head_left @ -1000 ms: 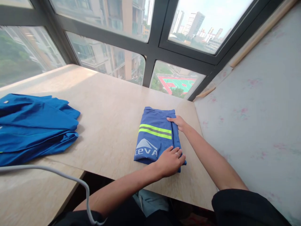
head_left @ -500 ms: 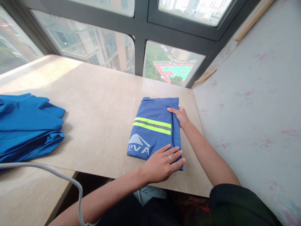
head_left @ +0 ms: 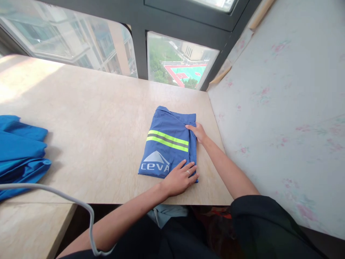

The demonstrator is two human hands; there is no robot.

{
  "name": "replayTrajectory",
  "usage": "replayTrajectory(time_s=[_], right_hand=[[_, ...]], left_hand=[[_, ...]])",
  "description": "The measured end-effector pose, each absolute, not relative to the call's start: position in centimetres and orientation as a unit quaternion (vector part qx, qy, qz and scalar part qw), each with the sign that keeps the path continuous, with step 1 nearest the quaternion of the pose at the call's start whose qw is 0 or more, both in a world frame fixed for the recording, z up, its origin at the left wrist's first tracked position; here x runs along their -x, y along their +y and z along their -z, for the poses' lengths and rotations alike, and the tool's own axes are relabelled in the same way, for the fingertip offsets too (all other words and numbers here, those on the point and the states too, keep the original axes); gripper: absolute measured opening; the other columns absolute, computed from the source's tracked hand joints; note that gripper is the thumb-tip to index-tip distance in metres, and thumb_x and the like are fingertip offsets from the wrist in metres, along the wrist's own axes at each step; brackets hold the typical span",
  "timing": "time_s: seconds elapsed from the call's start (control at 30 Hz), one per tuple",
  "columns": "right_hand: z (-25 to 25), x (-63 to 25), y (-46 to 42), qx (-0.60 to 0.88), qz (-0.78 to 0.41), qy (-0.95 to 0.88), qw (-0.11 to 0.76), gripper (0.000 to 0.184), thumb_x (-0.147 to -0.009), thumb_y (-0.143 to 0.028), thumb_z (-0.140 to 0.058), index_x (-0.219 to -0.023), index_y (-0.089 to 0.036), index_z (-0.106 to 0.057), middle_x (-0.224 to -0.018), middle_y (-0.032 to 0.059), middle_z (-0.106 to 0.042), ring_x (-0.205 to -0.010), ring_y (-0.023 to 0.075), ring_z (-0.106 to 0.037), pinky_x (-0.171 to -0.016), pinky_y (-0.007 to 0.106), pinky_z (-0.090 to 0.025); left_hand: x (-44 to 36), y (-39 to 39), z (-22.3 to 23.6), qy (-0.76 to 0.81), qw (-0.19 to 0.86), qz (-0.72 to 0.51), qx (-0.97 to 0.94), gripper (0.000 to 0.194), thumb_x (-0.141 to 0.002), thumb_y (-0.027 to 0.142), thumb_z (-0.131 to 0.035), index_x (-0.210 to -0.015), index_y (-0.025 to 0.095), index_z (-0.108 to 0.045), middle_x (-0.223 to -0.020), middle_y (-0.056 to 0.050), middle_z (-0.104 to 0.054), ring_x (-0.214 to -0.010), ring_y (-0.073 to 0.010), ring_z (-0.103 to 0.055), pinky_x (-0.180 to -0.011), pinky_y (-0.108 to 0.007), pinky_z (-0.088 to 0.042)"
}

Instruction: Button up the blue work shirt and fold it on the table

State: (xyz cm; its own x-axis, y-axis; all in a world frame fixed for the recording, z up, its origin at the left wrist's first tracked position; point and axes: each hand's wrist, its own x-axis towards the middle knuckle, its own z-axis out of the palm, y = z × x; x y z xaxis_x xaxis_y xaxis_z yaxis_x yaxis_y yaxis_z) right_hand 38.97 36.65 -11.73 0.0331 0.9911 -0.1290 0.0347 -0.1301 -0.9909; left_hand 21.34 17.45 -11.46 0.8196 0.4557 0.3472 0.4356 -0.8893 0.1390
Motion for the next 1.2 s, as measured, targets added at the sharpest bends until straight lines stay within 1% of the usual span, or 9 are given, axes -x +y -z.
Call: replayTrajectory(time_s=[0.2, 0.3, 0.37, 0.47, 0.57, 0.67, 0.83, 1.03, 1.2], right_hand=[[11.8, -38.9, 36.8, 0.528, -0.506, -0.468, 0.496, 0.049, -0.06, -0.029, -0.082, -0.103, -0.017, -0.06, -0.1, 0.0062, -0.073, -0.091, 0.0207, -0.069, -0.09, 0.04, -0.055], [11.8, -38.8, 36.9, 0.542, -0.509, -0.438, 0.506, 0.048, -0.066, -0.027, -0.074, -0.109, -0.017, -0.055, -0.101, 0.0074, -0.071, -0.094, 0.0217, -0.068, -0.093, 0.042, -0.054], [11.5, -38.6, 36.7, 0.606, -0.448, -0.42, 0.506, 0.047, -0.07, -0.023, -0.066, -0.114, -0.015, -0.052, -0.108, 0.0112, -0.068, -0.1, 0.0232, -0.067, -0.096, 0.045, -0.052], [10.6, -37.5, 35.9, 0.678, -0.227, -0.496, 0.493, 0.052, -0.073, -0.019, -0.058, -0.124, -0.012, -0.049, -0.128, 0.0185, -0.057, -0.123, 0.0256, -0.054, -0.109, 0.047, -0.041], [9.7, -35.1, 34.6, 0.617, -0.049, -0.676, 0.4, 0.054, -0.083, -0.024, -0.052, -0.136, -0.011, -0.046, -0.148, 0.0196, -0.04, -0.142, 0.0263, -0.032, -0.117, 0.048, -0.026], [10.2, -32.6, 33.3, 0.592, 0.001, -0.766, 0.252, 0.059, -0.092, -0.04, -0.049, -0.143, -0.011, -0.043, -0.157, 0.02, -0.027, -0.147, 0.0317, -0.021, -0.117, 0.054, -0.021], [12.8, -32.4, 32.2, 0.646, -0.001, -0.751, 0.137, 0.068, -0.098, -0.052, -0.035, -0.147, -0.005, -0.04, -0.156, 0.0253, -0.027, -0.147, 0.036, -0.019, -0.115, 0.058, -0.019], [13.9, -34.2, 32.4, 0.612, -0.03, -0.767, 0.19, 0.069, -0.098, -0.055, -0.034, -0.147, -0.007, -0.042, -0.156, 0.0221, -0.03, -0.148, 0.0331, -0.021, -0.118, 0.055, -0.016], [14.1, -34.5, 32.4, 0.601, -0.042, -0.769, 0.215, 0.066, -0.098, -0.056, -0.035, -0.146, -0.012, -0.043, -0.156, 0.018, -0.033, -0.148, 0.0312, -0.022, -0.118, 0.055, -0.016]], left_hand=[[-19.3, 16.2, 9.4, 0.212, 0.011, -0.229, -0.95, 0.041, -0.099, 0.018, -0.045, -0.139, 0.012, -0.048, -0.148, -0.016, -0.046, -0.145, -0.028, -0.032, -0.117, -0.048, -0.032], [-16.0, 15.0, 7.7, 0.228, -0.001, -0.256, -0.939, 0.047, -0.096, 0.015, -0.048, -0.142, 0.012, -0.044, -0.152, -0.014, -0.041, -0.148, -0.0283, -0.023, -0.12, -0.049, -0.027], [-13.3, 14.4, 6.9, 0.279, -0.012, -0.27, -0.921, 0.053, -0.094, 0.014, -0.05, -0.146, 0.014, -0.038, -0.153, -0.014, -0.039, -0.148, -0.0296, -0.021, -0.12, -0.051, -0.029], [-9.6, 14.3, 6.9, 0.379, -0.015, -0.27, -0.885, 0.069, -0.091, 0.016, -0.056, -0.153, 0.015, -0.025, -0.154, -0.017, -0.036, -0.148, -0.0327, -0.021, -0.117, -0.055, -0.031], [-7.5, 15.1, 8.3, 0.436, 0.02, -0.266, -0.859, 0.082, -0.089, 0.018, -0.059, -0.157, 0.016, -0.013, -0.155, -0.02, -0.032, -0.148, -0.0338, -0.022, -0.115, -0.056, -0.035], [-7.2, 16.3, 10.0, 0.433, 0.071, -0.277, -0.855, 0.088, -0.087, 0.02, -0.061, -0.158, 0.017, -0.008, -0.156, -0.021, -0.029, -0.147, -0.0329, -0.025, -0.113, -0.053, -0.04], [-7.0, 17.5, 11.6, 0.384, 0.038, -0.29, -0.876, 0.08, -0.085, 0.0, -0.045, -0.156, 0.023, -0.017, -0.158, -0.016, -0.028, -0.149, -0.0291, -0.02, -0.112, -0.05, -0.041], [-4.6, 17.3, 11.8, 0.368, -0.006, -0.236, -0.9, 0.061, -0.089, 0.0, -0.037, -0.146, 0.02, -0.04, -0.151, -0.01, -0.043, -0.148, -0.0235, -0.023, -0.114, -0.046, -0.039], [-3.2, 17.3, 11.1, 0.327, 0.01, -0.196, -0.924, 0.051, -0.092, 0.006, -0.041, -0.141, 0.019, -0.047, -0.147, -0.007, -0.049, -0.146, -0.0229, -0.027, -0.117, -0.047, -0.033]])
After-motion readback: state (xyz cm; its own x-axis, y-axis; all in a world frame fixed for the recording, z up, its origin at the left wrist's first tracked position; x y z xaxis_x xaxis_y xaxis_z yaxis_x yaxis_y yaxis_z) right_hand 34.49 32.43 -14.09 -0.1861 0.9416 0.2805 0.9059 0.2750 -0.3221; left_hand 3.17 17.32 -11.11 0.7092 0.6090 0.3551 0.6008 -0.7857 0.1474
